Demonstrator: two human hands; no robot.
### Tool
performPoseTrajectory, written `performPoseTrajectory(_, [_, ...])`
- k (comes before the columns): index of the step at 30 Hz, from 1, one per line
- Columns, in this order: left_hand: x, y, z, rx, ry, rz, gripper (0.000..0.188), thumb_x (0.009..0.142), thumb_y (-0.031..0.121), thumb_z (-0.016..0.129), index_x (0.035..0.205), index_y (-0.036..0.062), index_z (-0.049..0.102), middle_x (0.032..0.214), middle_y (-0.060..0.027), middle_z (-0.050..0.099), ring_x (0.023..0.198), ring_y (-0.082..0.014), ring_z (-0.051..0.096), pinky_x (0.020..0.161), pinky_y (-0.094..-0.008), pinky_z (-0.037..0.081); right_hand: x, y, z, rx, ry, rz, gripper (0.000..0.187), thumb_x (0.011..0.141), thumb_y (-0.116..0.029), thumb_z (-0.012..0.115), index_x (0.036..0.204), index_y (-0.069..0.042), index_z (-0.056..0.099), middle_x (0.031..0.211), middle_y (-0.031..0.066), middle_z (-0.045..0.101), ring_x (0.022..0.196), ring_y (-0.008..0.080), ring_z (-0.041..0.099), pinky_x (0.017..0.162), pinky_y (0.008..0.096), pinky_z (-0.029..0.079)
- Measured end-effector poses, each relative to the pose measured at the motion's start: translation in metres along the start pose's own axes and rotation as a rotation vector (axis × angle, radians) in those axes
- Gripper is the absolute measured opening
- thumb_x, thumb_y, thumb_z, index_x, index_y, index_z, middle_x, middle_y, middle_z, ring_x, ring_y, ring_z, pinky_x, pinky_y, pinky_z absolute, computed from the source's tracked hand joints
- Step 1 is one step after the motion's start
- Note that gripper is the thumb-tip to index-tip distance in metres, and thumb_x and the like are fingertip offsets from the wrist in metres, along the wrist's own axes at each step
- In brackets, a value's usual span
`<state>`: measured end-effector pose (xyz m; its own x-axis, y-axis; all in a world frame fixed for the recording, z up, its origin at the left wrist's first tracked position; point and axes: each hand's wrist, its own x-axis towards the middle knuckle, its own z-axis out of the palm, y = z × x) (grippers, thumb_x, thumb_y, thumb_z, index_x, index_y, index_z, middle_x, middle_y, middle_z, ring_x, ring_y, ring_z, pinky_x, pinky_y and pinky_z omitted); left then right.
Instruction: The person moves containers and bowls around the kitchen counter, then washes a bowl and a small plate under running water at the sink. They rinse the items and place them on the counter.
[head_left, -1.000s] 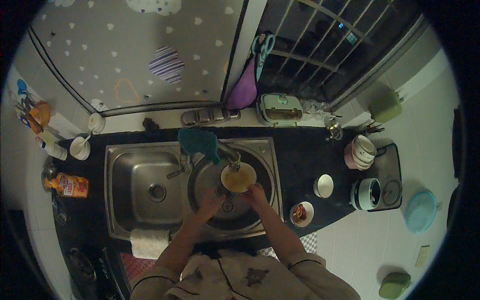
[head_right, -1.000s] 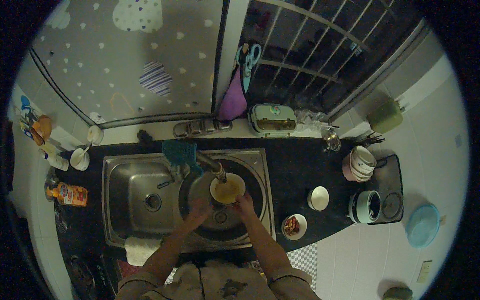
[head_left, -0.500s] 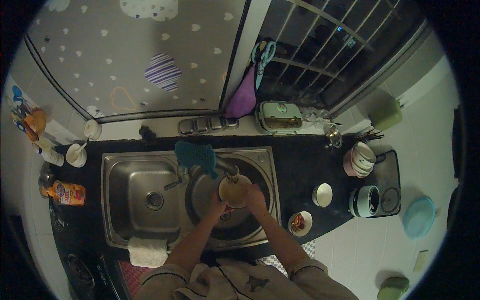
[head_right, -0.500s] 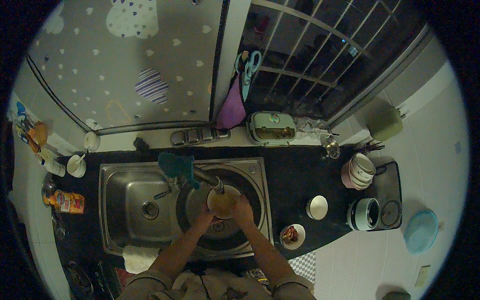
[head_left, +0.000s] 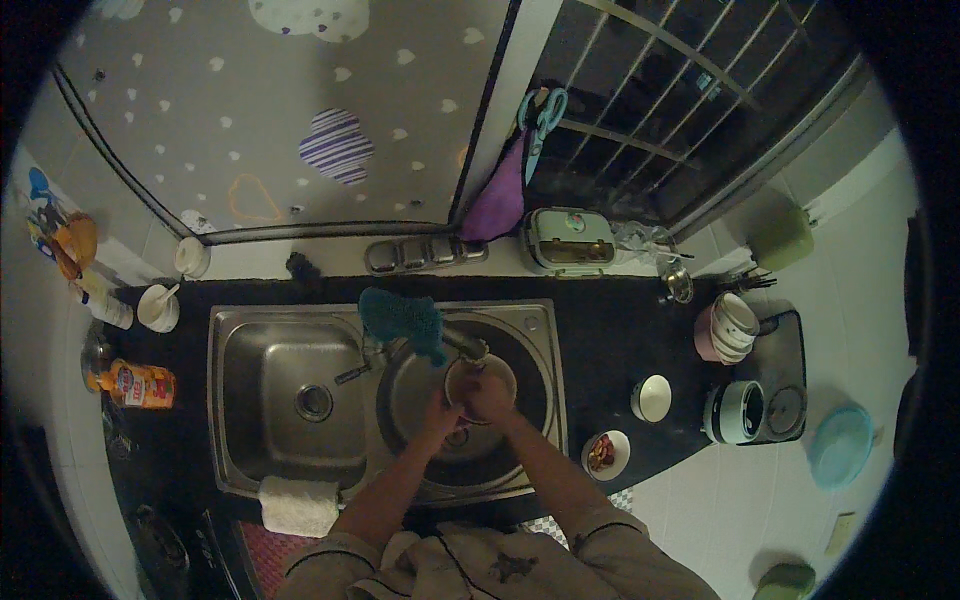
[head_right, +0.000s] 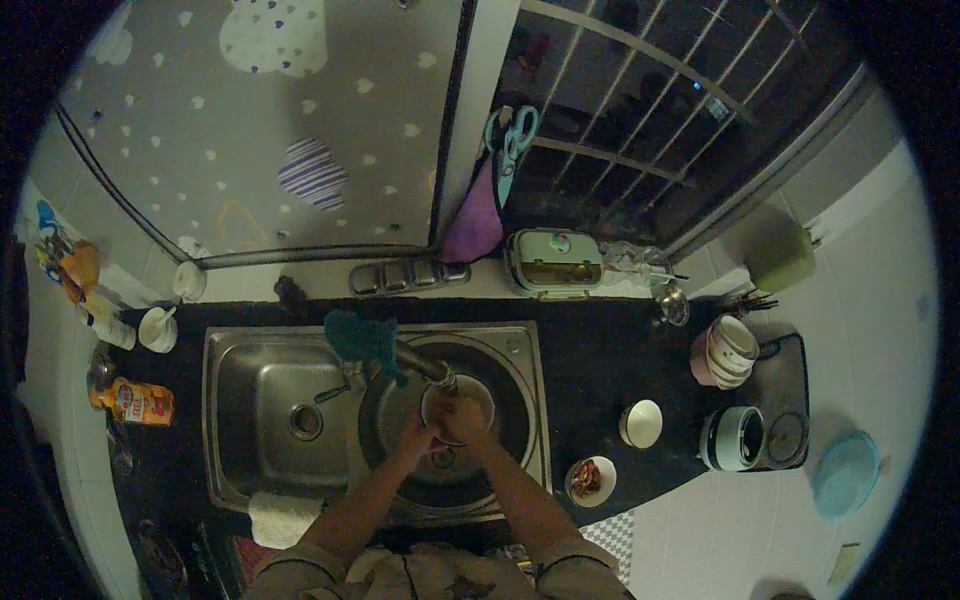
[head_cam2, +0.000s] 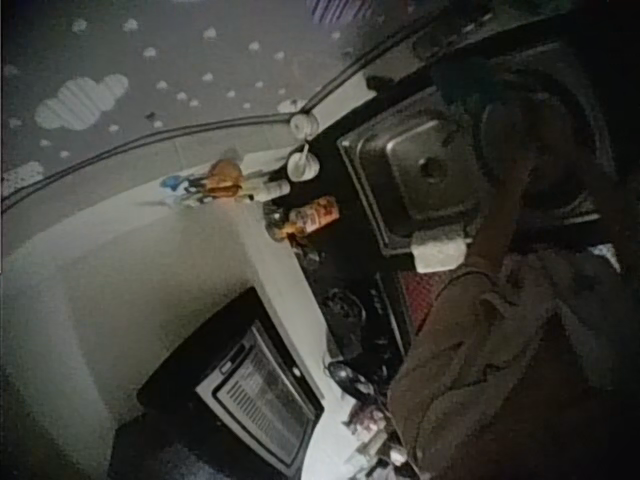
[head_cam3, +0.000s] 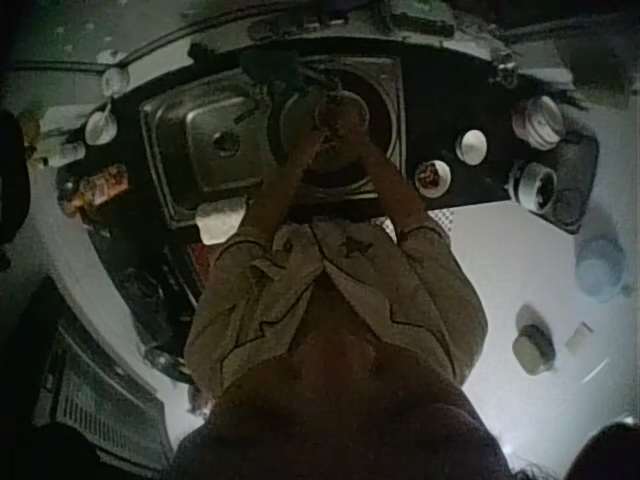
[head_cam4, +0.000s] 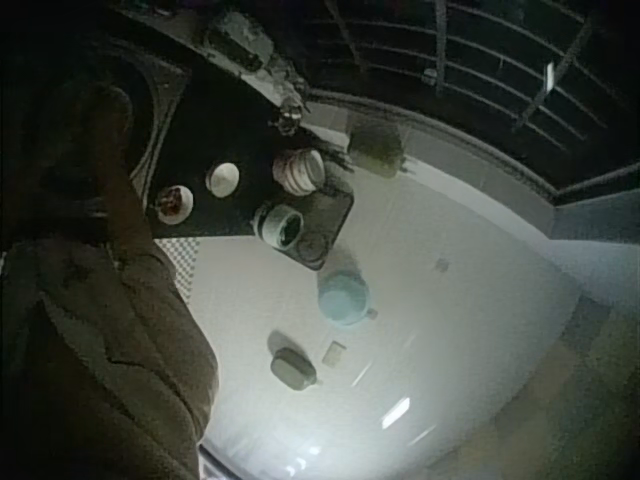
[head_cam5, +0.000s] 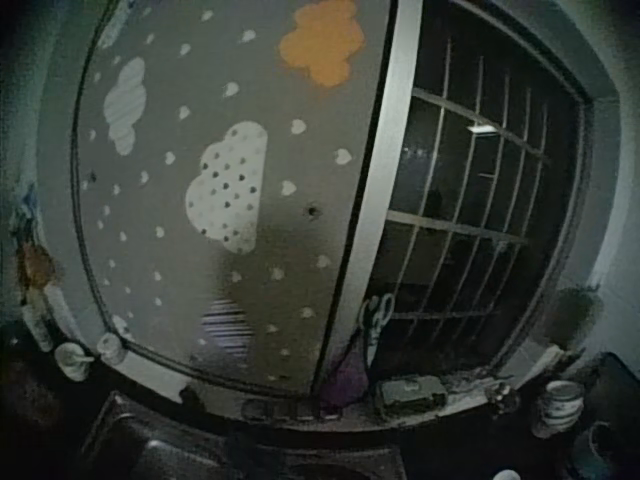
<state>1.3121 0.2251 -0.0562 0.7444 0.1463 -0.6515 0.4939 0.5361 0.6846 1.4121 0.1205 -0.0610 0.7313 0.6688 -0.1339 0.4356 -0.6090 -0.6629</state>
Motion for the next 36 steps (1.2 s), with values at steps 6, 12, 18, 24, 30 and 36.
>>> performPoseTrajectory(6, [0.008,-0.008,-0.005,0.001,0.005,0.027,0.048,0.082,0.010,0.052,0.125,0.0118,0.031,0.107,-0.0110,0.051,0.080,-0.0222,0.062,0.063,-0.0349,0.056,-0.006,-0.011,-0.015,-0.348,0.175,-0.268,0.039,0.066,-0.023,0.063,0.100,-0.006,0.059,0.079,0.0155,0.062,0.072,0.0328,0.060,0.067,0.0422,0.049])
performPoseTrajectory(12, [0.016,-0.020,-0.008,-0.034,0.002,0.066,0.049,0.079,0.008,0.054,0.123,0.0102,0.032,0.112,-0.0124,0.048,0.089,-0.0238,0.059,0.066,-0.0360,0.057,-0.005,0.015,0.021,-0.281,-0.171,0.165,0.040,0.067,-0.019,0.063,0.104,-0.005,0.057,0.087,0.0115,0.063,0.085,0.0295,0.060,0.076,0.0396,0.048])
performPoseTrajectory(18, [0.013,-0.014,-0.012,0.044,0.001,0.036,0.053,0.079,0.005,0.054,0.126,0.0106,0.031,0.115,-0.0125,0.046,0.094,-0.0258,0.058,0.069,-0.0377,0.056,-0.008,0.023,0.017,0.128,-0.019,0.079,0.042,0.075,-0.035,0.059,0.108,-0.009,0.057,0.085,0.0127,0.063,0.074,0.0289,0.061,0.067,0.0416,0.049])
performPoseTrajectory(24, [-0.001,-0.001,-0.005,-0.013,0.004,0.020,0.058,0.078,0.002,0.052,0.130,0.0123,0.028,0.115,-0.0115,0.047,0.091,-0.0245,0.059,0.069,-0.0364,0.056,-0.005,0.013,0.023,-0.505,0.079,-0.033,0.036,0.069,-0.026,0.064,0.101,-0.012,0.061,0.095,0.0101,0.061,0.082,0.0308,0.060,0.074,0.0420,0.049])
performPoseTrajectory(30, [-0.005,0.004,0.000,0.013,-0.020,0.050,0.055,0.079,0.003,0.051,0.128,0.0115,0.029,0.115,-0.0113,0.047,0.087,-0.0241,0.060,0.067,-0.0359,0.057,-0.006,0.006,0.026,-0.092,-0.050,0.298,0.035,0.070,-0.020,0.063,0.102,-0.008,0.061,0.089,0.0148,0.062,0.082,0.0330,0.061,0.074,0.0444,0.049])
performPoseTrajectory(36, [0.005,-0.011,-0.008,-0.031,0.038,0.052,0.053,0.079,0.007,0.056,0.126,0.0095,0.030,0.113,-0.0099,0.049,0.092,-0.0238,0.059,0.068,-0.0358,0.056,0.001,0.032,0.036,0.376,0.096,0.139,0.033,0.071,-0.021,0.065,0.098,-0.003,0.059,0.084,0.0122,0.062,0.077,0.0276,0.061,0.069,0.0387,0.050])
